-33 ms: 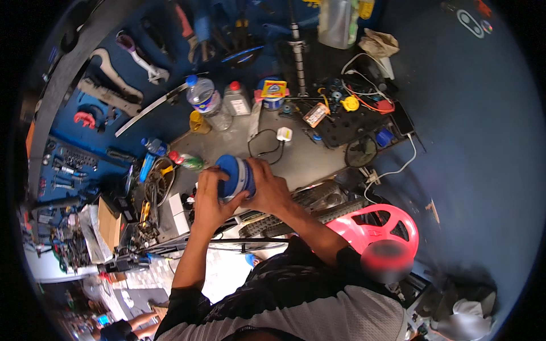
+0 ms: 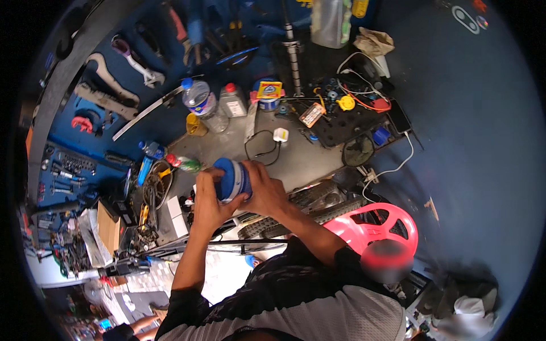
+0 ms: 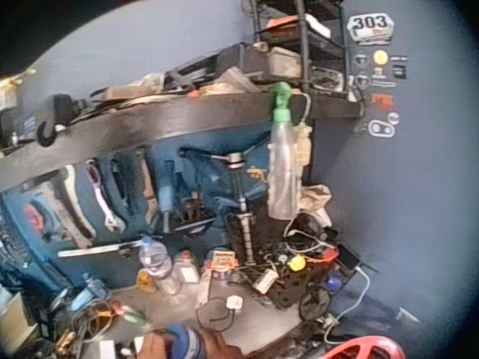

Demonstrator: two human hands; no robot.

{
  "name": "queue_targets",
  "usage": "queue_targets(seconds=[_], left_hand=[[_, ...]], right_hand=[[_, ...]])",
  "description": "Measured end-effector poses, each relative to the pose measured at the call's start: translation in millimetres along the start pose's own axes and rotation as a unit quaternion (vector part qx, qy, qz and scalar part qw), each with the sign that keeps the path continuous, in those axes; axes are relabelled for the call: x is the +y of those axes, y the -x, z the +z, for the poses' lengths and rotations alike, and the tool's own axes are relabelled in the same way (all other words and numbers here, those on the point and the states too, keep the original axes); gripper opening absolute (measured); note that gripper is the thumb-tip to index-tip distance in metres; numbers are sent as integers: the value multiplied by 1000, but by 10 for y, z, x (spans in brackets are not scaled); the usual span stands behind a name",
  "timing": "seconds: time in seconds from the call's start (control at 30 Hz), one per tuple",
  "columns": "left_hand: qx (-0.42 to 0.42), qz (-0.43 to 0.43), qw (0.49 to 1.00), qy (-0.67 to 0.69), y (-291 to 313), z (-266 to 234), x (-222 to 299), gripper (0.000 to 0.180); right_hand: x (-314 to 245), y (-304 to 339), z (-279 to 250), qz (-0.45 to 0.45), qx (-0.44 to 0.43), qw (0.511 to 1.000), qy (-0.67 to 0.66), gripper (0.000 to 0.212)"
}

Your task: The person organizes small bicycle parts and tools on a workbench. They move items between trays, sort components, and handle a bicycle chain and various containers.

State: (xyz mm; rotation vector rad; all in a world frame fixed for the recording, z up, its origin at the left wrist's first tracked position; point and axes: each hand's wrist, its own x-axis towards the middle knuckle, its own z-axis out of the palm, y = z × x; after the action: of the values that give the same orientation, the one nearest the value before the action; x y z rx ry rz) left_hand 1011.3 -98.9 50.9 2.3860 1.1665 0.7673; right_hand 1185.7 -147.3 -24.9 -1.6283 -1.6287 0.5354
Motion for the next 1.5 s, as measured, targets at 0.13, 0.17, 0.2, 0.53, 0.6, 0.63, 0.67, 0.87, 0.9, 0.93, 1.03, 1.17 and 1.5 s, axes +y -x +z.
queue_targets(seconds=[0.13, 0.17, 0.2, 0.53, 0.6, 0.63, 0.67, 0.87, 0.9, 0.93, 1.03, 1.17, 1.5], left_hand=[[-25, -2, 994, -102, -56, 113, 101, 105], [-28, 7, 993, -110, -101, 157, 86, 109], [-29, -9, 997, -71, -116, 204, 63, 109], [-7, -77, 997, 4, -280, 800, -407, 98], [-2, -67, 998, -16, -346, 834, -486, 97], [0, -62, 998, -26, -380, 853, -544, 97], [5, -61, 997, -52, -426, 870, -616, 97], [34, -91, 982, -163, -715, 913, -1265, 91], [28, -104, 981, -162, -762, 924, -1360, 86], [35, -105, 980, -165, -793, 929, -1477, 86], [54, -116, 977, -171, -834, 921, -1789, 86], [55, -132, 956, -257, -827, 848, -2098, 86], [87, -56, 985, -139, -1000, 1105, -859, 71]], right_hand=[[111, -1, 94, 9, 17, 1000, -16, 117], [184, -31, 112, 10, 28, 999, -17, 115], [222, -38, 134, 17, 30, 999, -19, 114], [655, -126, 392, 15, 37, 999, -38, 112], [727, -136, 374, 1, 31, 999, -37, 110], [738, -133, 330, 6, 17, 999, -37, 109], [754, -127, 278, 12, 4, 999, -37, 107], [1069, 136, -76, 106, -30, 993, -38, 96], [1105, 223, -152, 118, -5, 993, -27, 91], [1158, 312, -219, 127, 7, 991, -34, 90], [1283, 580, -404, 136, 69, 988, -14, 81], [1463, 822, -668, 178, 138, 974, 26, 63], [1752, 688, -1270, 248, 306, 919, 10, 32]])
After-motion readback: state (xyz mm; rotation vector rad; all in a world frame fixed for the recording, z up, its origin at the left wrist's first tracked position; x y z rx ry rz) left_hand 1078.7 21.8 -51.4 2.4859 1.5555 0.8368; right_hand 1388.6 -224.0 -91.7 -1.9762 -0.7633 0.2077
